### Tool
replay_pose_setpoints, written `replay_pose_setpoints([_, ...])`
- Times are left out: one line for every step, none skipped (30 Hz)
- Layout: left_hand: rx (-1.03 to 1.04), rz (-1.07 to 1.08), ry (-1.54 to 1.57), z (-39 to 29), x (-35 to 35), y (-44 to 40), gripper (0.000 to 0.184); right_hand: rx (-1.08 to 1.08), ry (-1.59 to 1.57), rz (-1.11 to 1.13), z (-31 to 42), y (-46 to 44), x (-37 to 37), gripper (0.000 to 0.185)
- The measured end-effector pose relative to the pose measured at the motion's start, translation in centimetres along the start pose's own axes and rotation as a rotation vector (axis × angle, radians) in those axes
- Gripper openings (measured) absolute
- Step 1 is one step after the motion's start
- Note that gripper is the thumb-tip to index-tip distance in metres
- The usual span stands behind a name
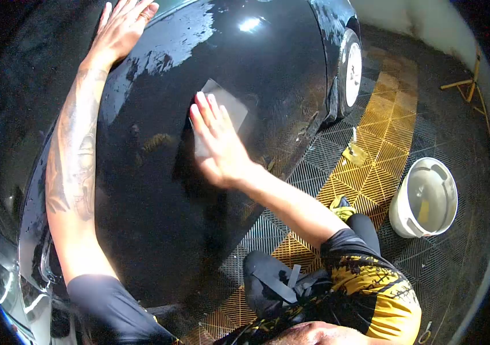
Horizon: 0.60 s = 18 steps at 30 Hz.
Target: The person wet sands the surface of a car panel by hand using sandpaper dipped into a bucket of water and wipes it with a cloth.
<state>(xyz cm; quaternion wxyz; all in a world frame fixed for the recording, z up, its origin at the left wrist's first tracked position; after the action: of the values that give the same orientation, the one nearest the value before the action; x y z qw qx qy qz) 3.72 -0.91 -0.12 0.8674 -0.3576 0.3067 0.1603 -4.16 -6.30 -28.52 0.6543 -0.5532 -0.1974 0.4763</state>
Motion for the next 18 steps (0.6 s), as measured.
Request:
replay_pose_setpoints([0.002,0.014,-0.016,0.3,0.3,-0.1,0.057,-0.001,0.024,-0.096,-1.3,-1.1,-1.4,0.089])
replay_pose_setpoints([0.001,0.02,-0.024,0.0,0.0,-0.2,0.057,-0.002,0.044,-0.194,-3.6,-3.5,-2.9,0.086])
replay_pose_setpoints([0.004,0.016,-0.017,-0.2,-0.1,-0.2,0.057,0.181,0.378,-0.229,-6.4,-6.9,-4.5,0.076])
replay_pose_setpoints([0.004,0.011,-0.009,-0.3,-0.2,-0.1,0.057,0.312,0.085,-0.278,-10.2,-8.9,-6.8,0.067])
replay_pose_setpoints([-0.005,0.02,-0.016,-0.1,0.0,-0.2,0.057,0.282,0.084,-0.321,-10.3,-9.6,-7.0,0.068])
replay_pose_setpoints([0.001,0.019,-0.017,-0.1,0.2,-0.2,0.057,0.25,0.085,-0.364,-10.3,-10.2,-7.2,0.068])
replay_pose_setpoints([0.006,0.011,-0.019,-0.1,0.2,-0.2,0.057,0.219,0.086,-0.406,-10.1,-10.8,-7.5,0.069])
replay_pose_setpoints([-0.002,0.013,-0.023,-0.1,0.2,-0.1,0.057,0.194,0.127,-0.418,-8.1,-8.3,-5.5,0.071])
replay_pose_setpoints([0.008,0.003,-0.009,-0.1,0.2,0.0,0.056,0.345,0.903,0.084,-2.4,-7.0,-3.9,0.077])
replay_pose_setpoints([0.02,-0.009,0.007,-0.2,0.1,0.1,0.056,0.075,0.157,-0.171,-0.6,-3.0,-1.4,0.084])
replay_pose_setpoints([0.02,-0.012,0.006,0.0,0.3,0.2,0.056,0.007,0.075,-0.14,-0.4,-2.0,-1.3,0.085])
replay_pose_setpoints([0.004,0.003,-0.012,0.2,0.4,0.0,0.056,-0.057,0.001,-0.115,-0.7,-1.4,-1.5,0.085])
replay_pose_setpoints([-0.004,0.018,-0.03,0.3,0.6,-0.5,0.056,-0.013,0.075,-0.228,-3.1,-2.7,-2.3,0.082])
replay_pose_setpoints([0.014,0.015,-0.03,0.5,0.9,-0.8,0.056,0.034,0.145,-0.34,-6.5,-5.3,-3.3,0.079])
replay_pose_setpoints([0.007,0.022,-0.021,0.4,0.8,-0.6,0.056,0.129,0.116,-0.416,-10.7,-7.8,-4.6,0.07])
replay_pose_setpoints([-0.002,0.029,-0.013,0.3,0.5,-0.4,0.056,0.199,0.174,-0.325,-12.8,-8.5,-4.9,0.067])
replay_pose_setpoints([-0.003,0.031,-0.01,0.2,0.3,-0.4,0.056,0.263,0.238,-0.229,-14.9,-9.1,-5.3,0.064])
replay_pose_setpoints([0.01,0.032,-0.008,1.2,1.1,-0.5,0.056,0.295,0.15,-0.351,-13.7,-9.2,-5.5,0.064])
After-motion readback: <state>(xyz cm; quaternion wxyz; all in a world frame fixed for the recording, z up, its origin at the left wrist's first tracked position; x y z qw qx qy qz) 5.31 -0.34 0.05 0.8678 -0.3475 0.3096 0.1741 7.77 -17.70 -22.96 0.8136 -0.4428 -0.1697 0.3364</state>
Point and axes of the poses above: each hand's wrist, its own y-axis away from the middle knuckle, its own x-axis out of the palm, z = x × y, the point moved 4 cm from there along -y, towards the middle knuckle, and after that the axes turned 2 degrees about x, right-handed, at the moved point
